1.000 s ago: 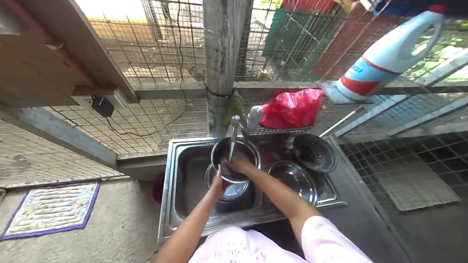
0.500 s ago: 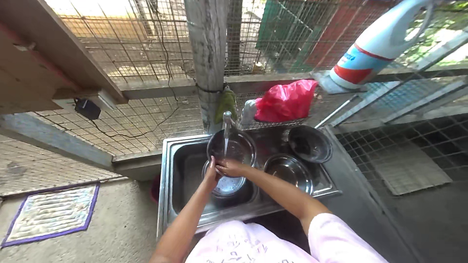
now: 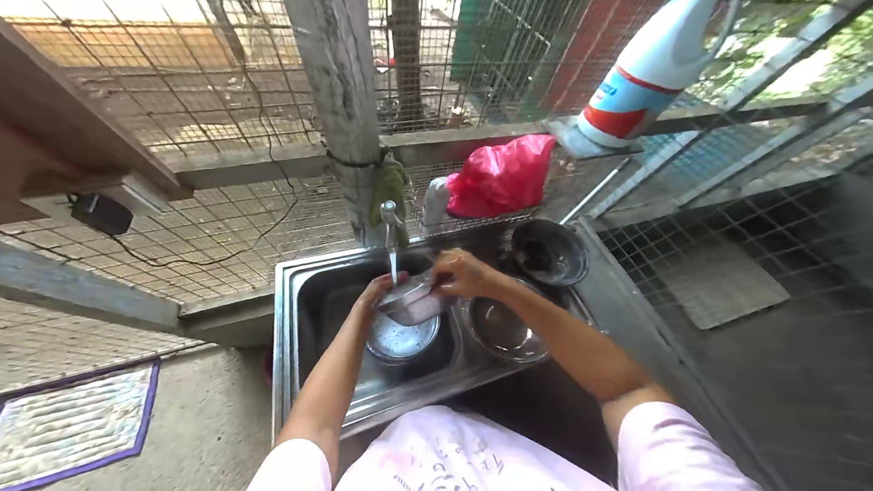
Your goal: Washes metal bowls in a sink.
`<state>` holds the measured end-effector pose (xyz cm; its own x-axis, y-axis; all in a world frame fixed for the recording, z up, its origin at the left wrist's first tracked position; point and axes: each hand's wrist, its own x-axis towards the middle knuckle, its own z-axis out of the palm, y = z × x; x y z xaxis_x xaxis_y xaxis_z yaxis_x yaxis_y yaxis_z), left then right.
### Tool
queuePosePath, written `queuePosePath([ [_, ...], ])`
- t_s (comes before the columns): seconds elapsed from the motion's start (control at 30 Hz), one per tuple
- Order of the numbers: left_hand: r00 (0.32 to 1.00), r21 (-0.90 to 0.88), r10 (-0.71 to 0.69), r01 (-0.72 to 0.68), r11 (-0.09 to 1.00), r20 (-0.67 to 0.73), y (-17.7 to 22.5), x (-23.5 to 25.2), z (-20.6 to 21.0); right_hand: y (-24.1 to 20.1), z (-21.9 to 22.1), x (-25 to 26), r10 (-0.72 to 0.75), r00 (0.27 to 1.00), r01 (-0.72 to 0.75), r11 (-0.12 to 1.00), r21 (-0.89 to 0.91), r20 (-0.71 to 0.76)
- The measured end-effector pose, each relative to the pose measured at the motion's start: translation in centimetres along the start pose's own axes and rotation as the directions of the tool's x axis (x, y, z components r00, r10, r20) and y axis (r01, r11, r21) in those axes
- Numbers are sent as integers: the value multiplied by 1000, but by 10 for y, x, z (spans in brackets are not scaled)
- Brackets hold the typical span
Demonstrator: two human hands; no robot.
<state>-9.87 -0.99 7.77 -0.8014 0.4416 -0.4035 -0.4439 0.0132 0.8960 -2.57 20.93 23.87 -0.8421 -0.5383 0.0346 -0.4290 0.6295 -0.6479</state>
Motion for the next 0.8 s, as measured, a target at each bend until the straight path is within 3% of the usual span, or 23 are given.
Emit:
queuePosePath([
  [0.1, 986, 31, -141, 144, 989, -92, 0, -28, 24, 17, -13, -32, 279, 946, -221, 929, 297, -167],
  [0.2, 984, 359, -153, 111, 927, 91, -45, -22, 24, 39, -12, -72, 562, 775, -223, 672, 706, -289],
  [0.27, 923, 675, -173, -116, 729, 345, -79, -24, 14, 50, -10, -102, 676, 645, -102, 538, 837, -356],
  [0.33, 852, 830, -252, -309, 465, 458, -104, -34, 7, 53, -8, -135, 720, 545, 1, 513, 859, -430],
  [0.43, 844, 909, -349, -339, 244, 408, -112, -50, 4, 52, 7, -183, 659, 460, 33, 657, 753, -595],
  [0.5, 840, 910, -354, -354, 216, 410, -106, -56, 5, 52, 30, -208, 515, 459, -10, 818, 575, -724],
  [0.57, 841, 889, -307, -375, 263, 446, -99, -60, 6, 61, 62, -224, 293, 496, -99, 954, 282, -817],
  [0.7, 849, 851, -229, -380, 361, 476, -83, -62, 15, 80, 130, -229, 15, 553, -318, 928, -195, -833],
  [0.8, 851, 846, -213, -386, 367, 480, -60, -60, 21, 92, 169, -232, 51, 665, -381, 881, -279, -745],
])
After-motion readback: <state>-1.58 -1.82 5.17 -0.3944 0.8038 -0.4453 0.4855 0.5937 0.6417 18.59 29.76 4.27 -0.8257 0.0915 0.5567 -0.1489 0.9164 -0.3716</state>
